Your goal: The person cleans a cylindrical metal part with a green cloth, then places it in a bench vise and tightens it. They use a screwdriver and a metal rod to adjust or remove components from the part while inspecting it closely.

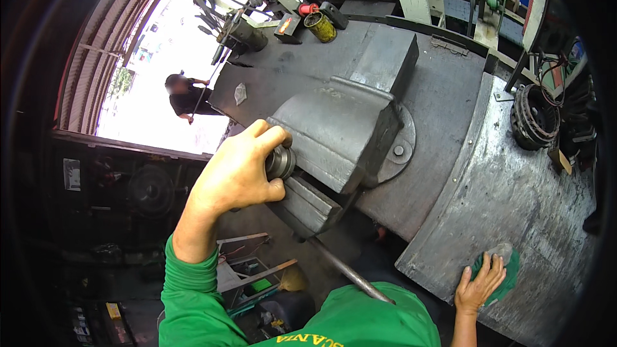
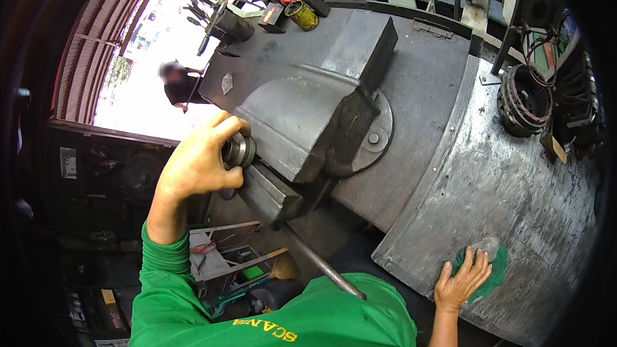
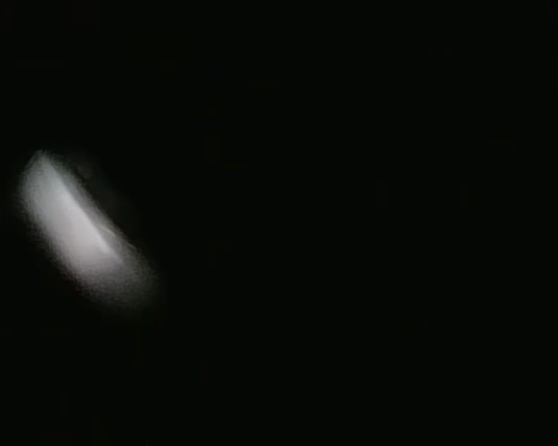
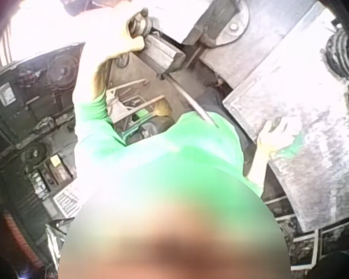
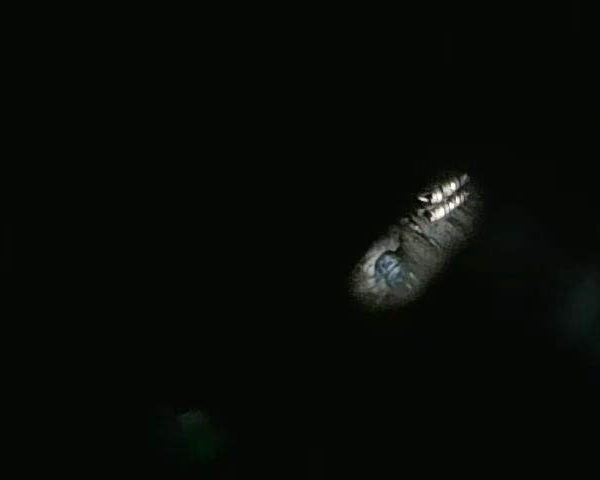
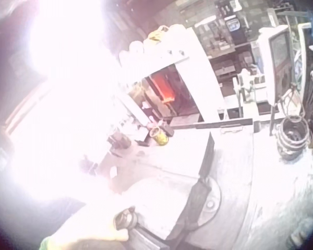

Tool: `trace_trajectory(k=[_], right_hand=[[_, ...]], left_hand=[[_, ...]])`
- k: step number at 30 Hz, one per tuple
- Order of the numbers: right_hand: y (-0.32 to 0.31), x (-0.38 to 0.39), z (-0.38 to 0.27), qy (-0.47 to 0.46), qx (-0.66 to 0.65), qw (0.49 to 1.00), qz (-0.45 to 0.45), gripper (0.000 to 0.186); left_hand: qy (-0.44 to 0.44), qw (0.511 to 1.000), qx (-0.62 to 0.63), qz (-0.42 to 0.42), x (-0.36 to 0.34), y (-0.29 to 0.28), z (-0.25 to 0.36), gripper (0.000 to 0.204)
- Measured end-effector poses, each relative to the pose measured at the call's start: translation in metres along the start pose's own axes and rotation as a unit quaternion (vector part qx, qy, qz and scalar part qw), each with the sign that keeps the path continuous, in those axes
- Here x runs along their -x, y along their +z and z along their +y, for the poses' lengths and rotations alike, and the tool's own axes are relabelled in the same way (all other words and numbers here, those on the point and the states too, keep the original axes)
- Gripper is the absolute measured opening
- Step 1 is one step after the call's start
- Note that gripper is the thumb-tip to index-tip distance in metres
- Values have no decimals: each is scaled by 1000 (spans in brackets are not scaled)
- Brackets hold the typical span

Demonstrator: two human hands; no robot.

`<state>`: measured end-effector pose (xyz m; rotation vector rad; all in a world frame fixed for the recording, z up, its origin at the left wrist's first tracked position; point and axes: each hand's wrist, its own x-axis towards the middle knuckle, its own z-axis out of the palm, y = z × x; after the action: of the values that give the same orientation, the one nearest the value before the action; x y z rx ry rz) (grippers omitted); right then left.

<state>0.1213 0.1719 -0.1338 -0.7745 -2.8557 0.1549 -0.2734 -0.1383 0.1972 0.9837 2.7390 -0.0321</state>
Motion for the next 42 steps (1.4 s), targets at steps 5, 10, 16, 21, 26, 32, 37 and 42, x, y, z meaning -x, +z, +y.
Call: trace_trajectory(k=[5, 10, 16, 21, 26, 32, 37, 42], right_hand=[[0, 0, 2, -1, 3, 1000, -1, 62], [0, 0, 0, 2, 2, 1000, 2, 62], [0, -1, -1, 4, -8, 1000, 16, 60], [0, -2, -1, -1, -2, 1000, 14, 60], [1, -1, 0, -4, 2, 1000, 14, 60], [0, -1, -1, 0, 0, 1000, 13, 60], [0, -1, -1, 5, -8, 1000, 12, 60], [0, -1, -2, 6, -7, 1000, 9, 60]], left_hand=[[-9, 1000, -9, 11, 0, 0, 5, 63], [-39, 999, -6, -2, 6, 4, 2, 68], [-48, 915, 356, 184, 40, 32, -52, 86], [-223, 790, 434, 370, -8, 99, -83, 37], [-155, 813, 335, 450, -11, 115, -78, 31], [-165, 794, 364, 458, -6, 116, -75, 20], [-144, 788, 360, 477, -4, 120, -75, 18], [-139, 778, 377, 482, -4, 122, -74, 17]])
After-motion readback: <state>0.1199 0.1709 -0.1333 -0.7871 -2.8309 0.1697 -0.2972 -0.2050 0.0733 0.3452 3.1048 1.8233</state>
